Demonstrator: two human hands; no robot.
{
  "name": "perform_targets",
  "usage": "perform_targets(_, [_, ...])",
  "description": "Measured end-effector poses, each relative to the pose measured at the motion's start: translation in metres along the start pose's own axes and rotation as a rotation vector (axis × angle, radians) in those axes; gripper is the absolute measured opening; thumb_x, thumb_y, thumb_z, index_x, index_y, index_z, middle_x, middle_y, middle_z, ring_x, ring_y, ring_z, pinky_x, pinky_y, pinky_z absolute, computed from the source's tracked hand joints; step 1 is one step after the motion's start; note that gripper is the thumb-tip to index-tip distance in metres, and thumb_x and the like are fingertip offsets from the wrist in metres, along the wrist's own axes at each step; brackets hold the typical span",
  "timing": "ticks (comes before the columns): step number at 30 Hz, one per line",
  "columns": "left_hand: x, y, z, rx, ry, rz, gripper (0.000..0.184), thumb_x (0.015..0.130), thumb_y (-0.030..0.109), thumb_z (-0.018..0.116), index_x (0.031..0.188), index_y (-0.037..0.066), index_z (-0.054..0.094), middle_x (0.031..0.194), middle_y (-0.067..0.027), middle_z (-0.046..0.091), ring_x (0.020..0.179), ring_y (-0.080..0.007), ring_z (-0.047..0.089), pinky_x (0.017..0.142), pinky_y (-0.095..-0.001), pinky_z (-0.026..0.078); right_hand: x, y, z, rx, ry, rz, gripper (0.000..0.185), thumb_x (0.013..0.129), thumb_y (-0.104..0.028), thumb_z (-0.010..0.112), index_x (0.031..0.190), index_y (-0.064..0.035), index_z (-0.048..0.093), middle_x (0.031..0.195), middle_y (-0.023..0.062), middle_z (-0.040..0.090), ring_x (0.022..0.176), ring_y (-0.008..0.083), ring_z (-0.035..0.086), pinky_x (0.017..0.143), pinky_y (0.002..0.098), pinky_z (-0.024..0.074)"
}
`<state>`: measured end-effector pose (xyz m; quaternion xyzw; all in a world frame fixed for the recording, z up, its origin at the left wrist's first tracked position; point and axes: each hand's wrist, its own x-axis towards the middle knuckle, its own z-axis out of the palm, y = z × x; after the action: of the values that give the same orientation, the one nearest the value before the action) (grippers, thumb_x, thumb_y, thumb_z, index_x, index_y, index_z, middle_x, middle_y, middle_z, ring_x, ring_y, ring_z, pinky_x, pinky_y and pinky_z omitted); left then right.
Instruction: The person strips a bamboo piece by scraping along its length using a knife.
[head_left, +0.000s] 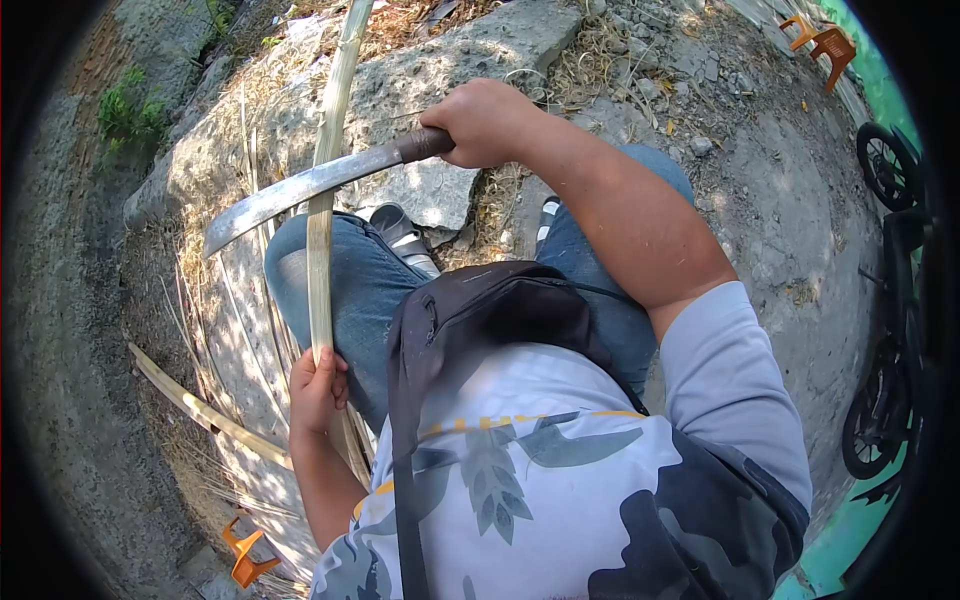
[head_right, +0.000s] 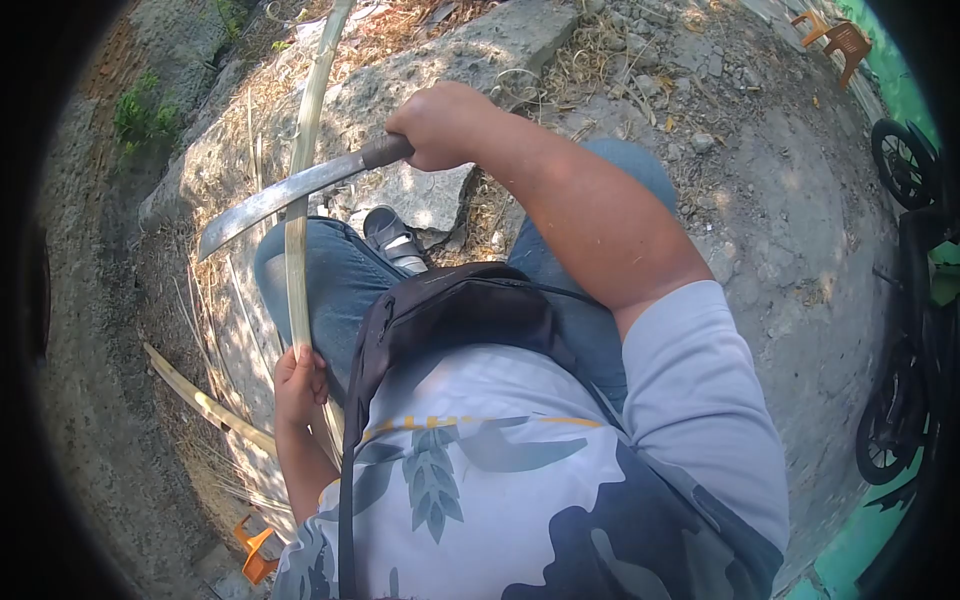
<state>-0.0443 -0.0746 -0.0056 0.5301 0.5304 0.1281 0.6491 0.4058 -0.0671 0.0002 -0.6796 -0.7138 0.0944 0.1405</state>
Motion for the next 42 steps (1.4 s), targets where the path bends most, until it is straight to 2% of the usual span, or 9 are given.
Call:
perform_targets(2, [0.0, 0.001, 0.0, 0.001, -0.007, 0.002, 0.038, 0.112, 0.037, 0.057, 0.09, 0.006, 0.059, 0.057, 0.0016, 0.043, 0.045, -0.008, 0.037, 0.042, -0.0255, 0.034, 0.0, 0.004, 0.007, 0.016, 0.085, -0.043, 0.012, 0.079, -0.025, 0.074, 0.089, -0.019, 0.074, 0.079, 0.0081, 0.073, 0.08, 0.034, 0.073, 0.074, 0.0504, 0.0584])
perform_targets(5, [0.0, 0.0, -0.001, 0.012, -0.011, 0.007, 0.039, 0.111, 0.038, 0.057, 0.09, 0.006, 0.059, 0.057, 0.0016, 0.043, 0.045, -0.008, 0.037, 0.042, -0.0254, 0.034, 0.0, 0.004, 0.007, 0.019, 0.083, -0.042, 0.012, 0.079, -0.024, 0.074, 0.089, -0.0189, 0.074, 0.079, 0.0081, 0.073, 0.08, 0.0342, 0.073, 0.075, 0.0504, 0.0583])
perform_targets(8, [0.001, -0.001, -0.001, 0.019, -0.003, 0.011, 0.039, 0.111, 0.039, 0.057, 0.09, 0.006, 0.059, 0.057, 0.0016, 0.043, 0.045, -0.008, 0.037, 0.042, -0.0253, 0.033, 0.0, -0.003, -0.006, -0.007, -0.07, 0.042, 0.018, 0.081, -0.023, 0.073, 0.098, -0.0194, 0.076, 0.096, 0.0069, 0.076, 0.096, 0.0306, 0.074, 0.086, 0.0473, 0.0584])
perform_targets(14, [0.0, -0.001, -0.002, 0.03, -0.004, 0.016, 0.04, 0.111, 0.041, 0.058, 0.09, 0.006, 0.059, 0.057, 0.0011, 0.043, 0.045, -0.0082, 0.037, 0.042, -0.0254, 0.033, -0.001, -0.002, -0.005, -0.001, -0.052, 0.017, 0.016, 0.082, -0.023, 0.072, 0.097, -0.0194, 0.075, 0.095, 0.0065, 0.076, 0.096, 0.0303, 0.074, 0.085, 0.0479, 0.0581])
perform_targets(17, [0.0, 0.0, -0.001, 0.034, 0.003, 0.007, 0.04, 0.11, 0.041, 0.058, 0.09, 0.006, 0.058, 0.057, 0.001, 0.042, 0.045, -0.0082, 0.037, 0.042, -0.0255, 0.033, 0.0, 0.003, 0.005, 0.023, 0.057, -0.025, 0.011, 0.079, -0.023, 0.075, 0.09, -0.0193, 0.074, 0.081, 0.0081, 0.073, 0.084, 0.0338, 0.074, 0.077, 0.0504, 0.0585])
perform_targets(20, [0.0, 0.001, -0.001, 0.033, 0.005, 0.004, 0.04, 0.11, 0.041, 0.058, 0.09, 0.006, 0.058, 0.057, 0.001, 0.042, 0.044, -0.0083, 0.037, 0.042, -0.0257, 0.033, -0.001, 0.003, 0.005, 0.013, 0.065, -0.027, 0.012, 0.079, -0.023, 0.075, 0.091, -0.0197, 0.075, 0.082, 0.0078, 0.074, 0.084, 0.0334, 0.074, 0.078, 0.05, 0.0588])
perform_targets(23, [0.0, 0.001, -0.001, 0.036, 0.001, 0.004, 0.04, 0.11, 0.041, 0.058, 0.09, 0.006, 0.058, 0.057, 0.001, 0.042, 0.045, -0.0084, 0.037, 0.042, -0.0259, 0.033, -0.001, -0.003, -0.006, -0.018, -0.05, 0.033, 0.016, 0.082, -0.023, 0.073, 0.097, -0.0204, 0.076, 0.094, 0.0061, 0.076, 0.095, 0.0296, 0.074, 0.085, 0.0473, 0.0582])
perform_targets(26, [-0.001, 0.003, 0.0, 0.039, 0.0, 0.003, 0.041, 0.11, 0.041, 0.059, 0.09, 0.006, 0.058, 0.057, 0.001, 0.042, 0.045, -0.0085, 0.037, 0.042, -0.026, 0.033, 0.0, 0.003, 0.004, 0.004, 0.059, -0.029, 0.013, 0.079, -0.023, 0.075, 0.092, -0.0198, 0.075, 0.082, 0.0079, 0.074, 0.085, 0.0335, 0.074, 0.079, 0.05, 0.059])
perform_targets(42, [-0.002, 0.005, 0.001, 0.038, 0.005, -0.006, 0.042, 0.109, 0.044, 0.061, 0.09, 0.005, 0.058, 0.058, 0.0012, 0.042, 0.046, -0.0088, 0.037, 0.043, -0.0265, 0.033, 0.004, 0.001, 0.007, -0.002, -0.05, 0.018, 0.016, 0.081, -0.024, 0.072, 0.096, -0.0199, 0.075, 0.095, 0.0069, 0.076, 0.096, 0.0308, 0.074, 0.085, 0.0477, 0.0582])
